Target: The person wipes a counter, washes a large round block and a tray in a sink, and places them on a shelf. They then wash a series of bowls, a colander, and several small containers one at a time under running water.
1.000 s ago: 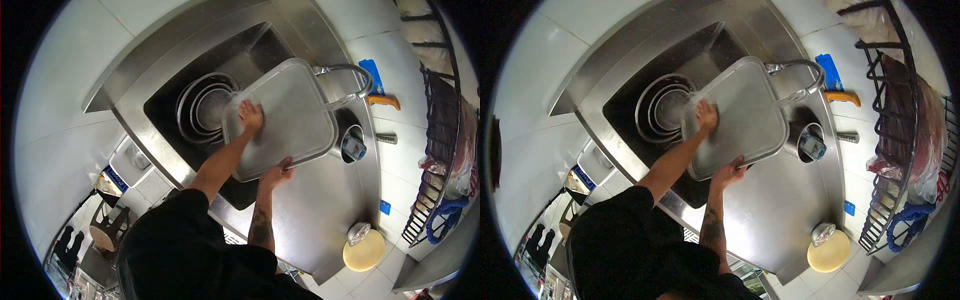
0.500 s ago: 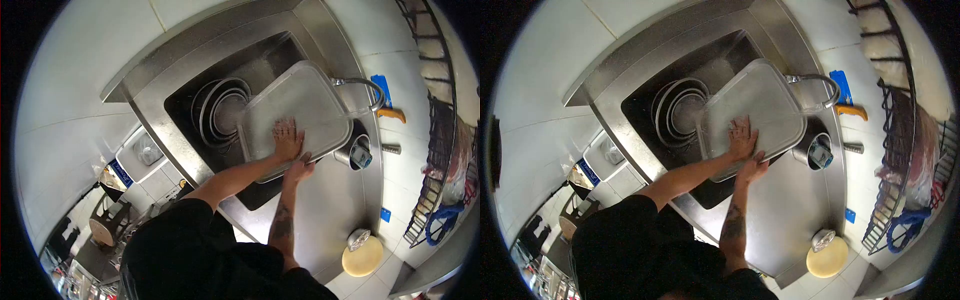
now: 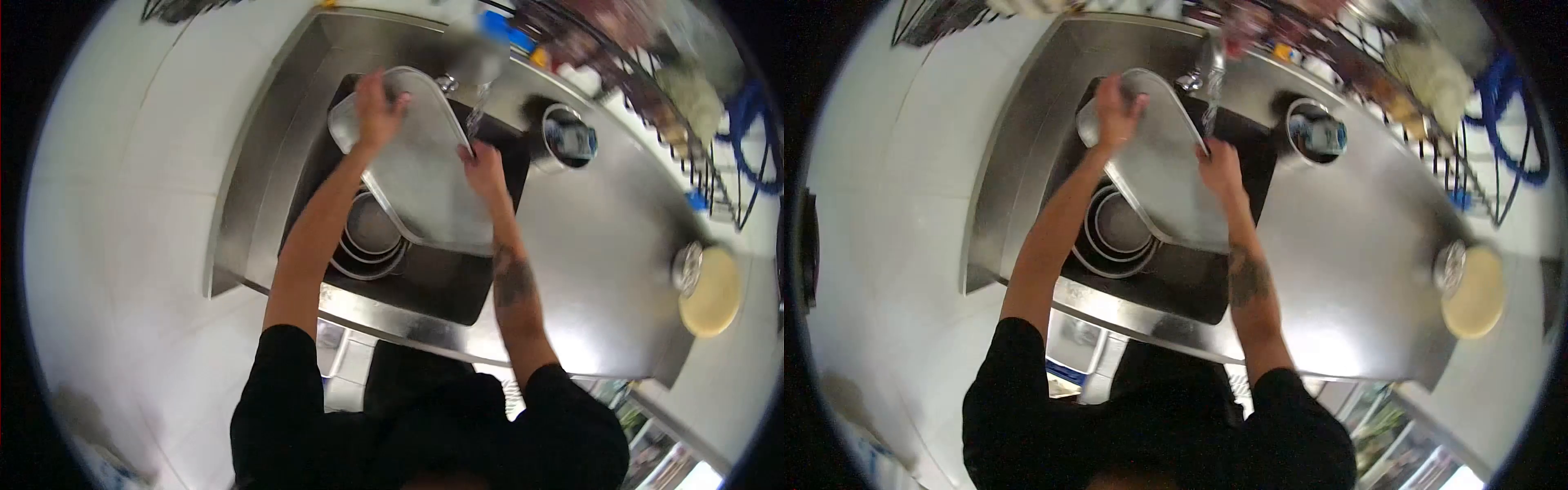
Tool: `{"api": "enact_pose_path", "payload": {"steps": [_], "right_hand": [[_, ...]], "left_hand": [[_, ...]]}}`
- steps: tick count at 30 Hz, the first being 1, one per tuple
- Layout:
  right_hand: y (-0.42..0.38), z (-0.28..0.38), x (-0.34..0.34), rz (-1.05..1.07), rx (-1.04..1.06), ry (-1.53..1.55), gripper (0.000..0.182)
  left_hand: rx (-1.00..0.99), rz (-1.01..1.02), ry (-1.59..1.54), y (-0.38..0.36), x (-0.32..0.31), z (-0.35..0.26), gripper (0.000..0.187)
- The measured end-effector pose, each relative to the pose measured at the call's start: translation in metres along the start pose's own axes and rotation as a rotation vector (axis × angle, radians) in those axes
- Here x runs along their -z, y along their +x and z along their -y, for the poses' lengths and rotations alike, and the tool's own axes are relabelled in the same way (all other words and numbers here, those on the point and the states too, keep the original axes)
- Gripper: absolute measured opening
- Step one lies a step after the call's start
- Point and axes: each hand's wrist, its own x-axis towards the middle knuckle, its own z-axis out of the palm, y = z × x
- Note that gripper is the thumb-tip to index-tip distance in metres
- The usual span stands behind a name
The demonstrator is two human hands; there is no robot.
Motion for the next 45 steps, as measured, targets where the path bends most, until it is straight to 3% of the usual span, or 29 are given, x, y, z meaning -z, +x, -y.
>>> {"api": "enact_pose_path", "payload": {"steps": [3,5,6,7,8,9,10,11,12,14,16,17,18,20,21,23,24,25,26,30,32,33,35,39,40,42,43,44,45], "right_hand": [[0.043,-0.017,0.014,0.299,-0.05,0.099,0.034],[0.077,-0.041,-0.011,0.141,0.543,-0.186,0.035],[0.082,-0.021,0.0,0.369,0.276,0.007,0.046],[0.092,-0.025,-0.008,0.42,0.245,-0.044,0.053],[0.103,-0.03,-0.015,0.471,0.217,-0.097,0.06],[0.092,-0.022,-0.019,0.324,0.239,-0.041,0.058],[0.093,-0.019,-0.023,0.348,0.229,-0.053,0.06],[0.09,-0.024,-0.038,0.204,0.187,0.04,0.055],[0.086,-0.028,-0.05,-0.005,0.222,-0.196,0.049],[0.065,-0.028,-0.067,-0.458,0.068,-0.096,0.047],[0.039,0.0,-0.078,-0.406,-0.298,0.148,0.046],[0.023,0.023,-0.102,-0.419,-0.305,0.184,0.047],[0.001,0.051,-0.127,-0.426,-0.315,0.234,0.05],[-0.044,0.1,-0.145,-0.16,-0.071,0.059,0.054],[-0.052,0.095,-0.15,-0.151,-0.064,0.077,0.054],[-0.077,0.072,-0.157,0.079,0.466,0.048,0.052],[-0.077,0.053,-0.144,0.128,0.321,-0.068,0.052],[-0.07,0.035,-0.132,0.141,0.062,-0.247,0.05],[-0.058,-0.035,-0.188,-0.143,-0.083,-0.254,0.048],[-0.034,-0.092,-0.125,-0.211,-0.205,-0.09,0.059],[-0.01,-0.089,-0.113,-0.028,-0.453,-0.381,0.078],[0.004,-0.101,-0.113,-0.009,-0.424,-0.384,0.078],[0.023,-0.138,-0.108,-0.453,-0.41,0.293,0.09],[-0.002,-0.144,-0.067,-0.068,-0.5,0.271,0.063],[-0.013,-0.139,-0.059,-0.002,-0.504,0.186,0.055],[-0.047,-0.167,-0.082,0.063,-0.62,0.094,0.046],[-0.072,-0.156,-0.073,0.081,-0.625,0.44,0.043],[-0.091,-0.132,-0.065,0.026,-0.64,0.599,0.038],[-0.112,-0.146,-0.082,-0.152,-0.521,0.731,0.024]], "left_hand": [[0.232,0.443,0.092,0.023,0.049,0.031,0.073],[0.303,0.64,0.068,0.035,0.061,0.064,0.069],[0.356,0.778,-0.046,0.039,0.087,0.015,0.068],[0.531,0.787,-0.034,0.029,0.078,0.057,0.064],[0.569,0.716,-0.212,0.016,0.081,0.072,0.063],[0.685,0.604,-0.105,0.008,0.086,0.081,0.059],[0.626,0.603,-0.318,0.0,0.102,0.05,0.056],[0.713,0.554,-0.177,-0.003,0.116,0.023,0.05],[0.71,0.543,-0.199,-0.013,0.122,0.029,0.047],[0.633,0.412,-0.234,-0.039,0.13,0.05,0.043],[0.607,0.331,-0.215,-0.07,0.135,0.019,0.041],[0.614,0.279,-0.174,-0.083,0.141,0.002,0.039],[0.291,0.257,-0.007,-0.116,0.137,0.056,0.037],[0.424,0.302,0.02,-0.138,0.147,0.048,0.034],[0.875,0.327,-0.155,-0.125,0.142,-0.021,0.034],[0.929,0.205,-0.309,-0.155,0.15,0.009,0.035],[0.97,0.085,-0.478,-0.167,0.156,0.02,0.035],[0.973,-0.094,-0.602,-0.149,0.158,-0.028,0.037],[0.974,-0.104,-0.594,-0.138,0.173,-0.04,0.037],[0.965,-0.105,-0.265,-0.113,0.196,-0.045,0.043],[0.912,-0.162,-0.131,-0.098,0.193,-0.027,0.051],[0.922,-0.178,-0.047,-0.091,0.189,-0.013,0.055],[0.819,-0.253,-0.199,-0.081,0.176,0.01,0.06],[0.738,-0.148,-0.179,-0.048,0.152,0.04,0.059],[0.867,-0.028,-0.036,-0.041,0.143,0.065,0.057],[0.686,0.125,-0.064,-0.024,0.122,0.091,0.056],[0.631,0.124,0.264,-0.019,0.085,0.152,0.058],[0.02,0.087,0.271,-0.018,0.064,0.168,0.063],[0.475,0.273,0.326,-0.004,0.056,0.147,0.063]]}}
